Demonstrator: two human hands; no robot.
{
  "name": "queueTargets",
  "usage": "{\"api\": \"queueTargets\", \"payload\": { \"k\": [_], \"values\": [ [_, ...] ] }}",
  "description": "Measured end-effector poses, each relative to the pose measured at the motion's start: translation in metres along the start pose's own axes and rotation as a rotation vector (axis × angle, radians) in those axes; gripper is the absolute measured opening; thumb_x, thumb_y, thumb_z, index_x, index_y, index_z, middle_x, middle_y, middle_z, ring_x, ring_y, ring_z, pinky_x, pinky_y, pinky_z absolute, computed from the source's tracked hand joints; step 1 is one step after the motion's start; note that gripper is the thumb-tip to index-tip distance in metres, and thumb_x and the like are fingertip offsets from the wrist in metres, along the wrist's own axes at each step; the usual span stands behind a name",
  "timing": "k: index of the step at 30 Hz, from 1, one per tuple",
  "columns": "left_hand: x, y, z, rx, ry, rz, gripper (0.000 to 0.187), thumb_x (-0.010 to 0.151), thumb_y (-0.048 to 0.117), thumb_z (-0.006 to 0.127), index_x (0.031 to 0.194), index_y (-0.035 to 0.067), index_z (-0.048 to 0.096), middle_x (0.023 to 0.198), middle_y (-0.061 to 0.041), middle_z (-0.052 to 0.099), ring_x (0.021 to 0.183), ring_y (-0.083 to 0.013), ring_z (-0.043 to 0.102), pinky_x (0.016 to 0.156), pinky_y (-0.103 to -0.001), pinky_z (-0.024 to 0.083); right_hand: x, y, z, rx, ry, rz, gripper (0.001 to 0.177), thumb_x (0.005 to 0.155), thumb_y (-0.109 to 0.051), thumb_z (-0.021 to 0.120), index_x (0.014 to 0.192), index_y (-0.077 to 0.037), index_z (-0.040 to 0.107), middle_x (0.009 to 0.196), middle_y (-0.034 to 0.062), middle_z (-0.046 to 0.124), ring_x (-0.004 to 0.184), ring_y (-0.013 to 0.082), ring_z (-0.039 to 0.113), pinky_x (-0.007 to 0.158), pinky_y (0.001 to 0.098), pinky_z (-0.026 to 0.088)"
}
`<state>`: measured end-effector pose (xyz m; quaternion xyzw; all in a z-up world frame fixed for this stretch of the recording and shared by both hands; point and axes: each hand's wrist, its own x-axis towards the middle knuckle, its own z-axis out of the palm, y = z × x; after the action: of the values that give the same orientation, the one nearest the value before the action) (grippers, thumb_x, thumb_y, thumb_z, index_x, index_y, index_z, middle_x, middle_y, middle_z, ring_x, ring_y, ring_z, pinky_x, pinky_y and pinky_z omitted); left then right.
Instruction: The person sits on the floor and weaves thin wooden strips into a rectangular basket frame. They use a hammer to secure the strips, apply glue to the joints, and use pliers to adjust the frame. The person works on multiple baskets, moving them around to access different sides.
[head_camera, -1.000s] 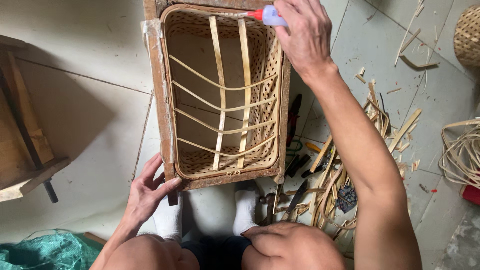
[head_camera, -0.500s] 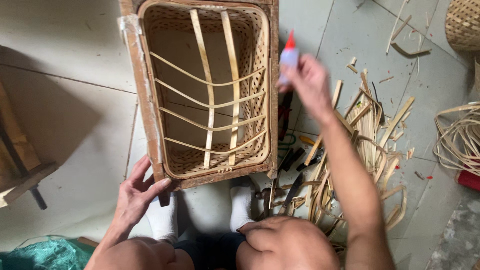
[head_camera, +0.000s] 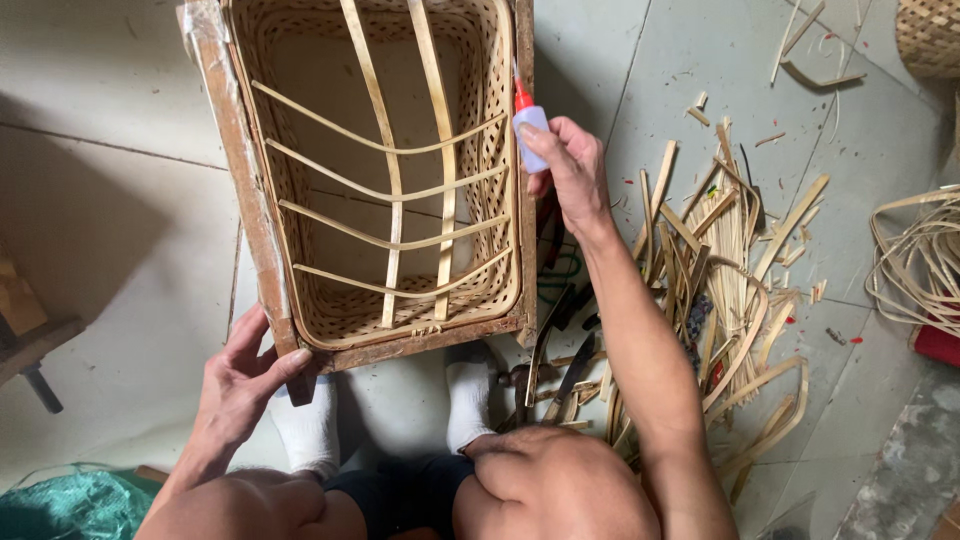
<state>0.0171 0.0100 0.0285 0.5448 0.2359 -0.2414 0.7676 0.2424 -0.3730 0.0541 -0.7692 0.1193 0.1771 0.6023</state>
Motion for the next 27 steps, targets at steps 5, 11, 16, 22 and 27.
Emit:
{"api": "queueTargets", "payload": {
  "k": [5,11,16,22,27],
  "values": [
    [0.002,-0.005,-0.003,0.017,-0.007,0.016,0.074,0.08,0.001,0.073,0.15,0.003,0.047,0.163,-0.01,0.038,0.15,-0.0222,0.038,0.108,-0.042,0.046,0.01,-0.005,0.001,-0.034,0.034,0.038,0.035,0.092,-0.041,0.073,0.089,-0.007,0.067,0.072,0.0007,0.065,0.052,0.0035,0.057,0.048,0.019,0.047],
    [0.001,-0.008,-0.004,0.012,0.002,0.027,0.074,0.08,0.001,0.074,0.149,0.003,0.048,0.163,-0.01,0.038,0.15,-0.0218,0.038,0.107,-0.042,0.047,0.003,-0.002,0.004,-0.02,0.063,0.045,0.037,0.092,-0.042,0.075,0.09,-0.006,0.064,0.073,0.003,0.066,0.052,0.0051,0.06,0.048,0.0199,0.049],
    [0.003,-0.005,-0.004,-0.003,0.007,0.003,0.074,0.08,0.001,0.074,0.149,0.004,0.049,0.162,-0.01,0.038,0.146,-0.0219,0.042,0.107,-0.042,0.049,0.017,-0.002,0.0,-0.053,0.034,-0.047,0.042,0.091,-0.046,0.073,0.099,-0.005,0.066,0.076,0.0053,0.069,0.056,0.0071,0.066,0.049,0.0212,0.054],
    [0.002,-0.002,-0.001,-0.001,-0.003,0.008,0.074,0.08,0.001,0.074,0.15,0.004,0.048,0.161,-0.01,0.04,0.146,-0.0219,0.042,0.109,-0.042,0.052,-0.033,0.008,-0.003,-0.037,0.037,-0.092,0.045,0.09,-0.048,0.071,0.102,-0.004,0.066,0.076,0.0057,0.069,0.056,0.0084,0.069,0.049,0.0227,0.058],
    [0.0,-0.003,-0.001,-0.008,-0.01,0.02,0.073,0.081,0.001,0.073,0.15,0.003,0.049,0.161,-0.01,0.04,0.148,-0.0221,0.04,0.111,-0.042,0.051,-0.081,0.028,-0.002,-0.017,0.053,0.061,0.04,0.093,-0.042,0.072,0.1,-0.003,0.066,0.078,0.0045,0.068,0.06,0.0075,0.066,0.051,0.0199,0.051]
  ]
}}
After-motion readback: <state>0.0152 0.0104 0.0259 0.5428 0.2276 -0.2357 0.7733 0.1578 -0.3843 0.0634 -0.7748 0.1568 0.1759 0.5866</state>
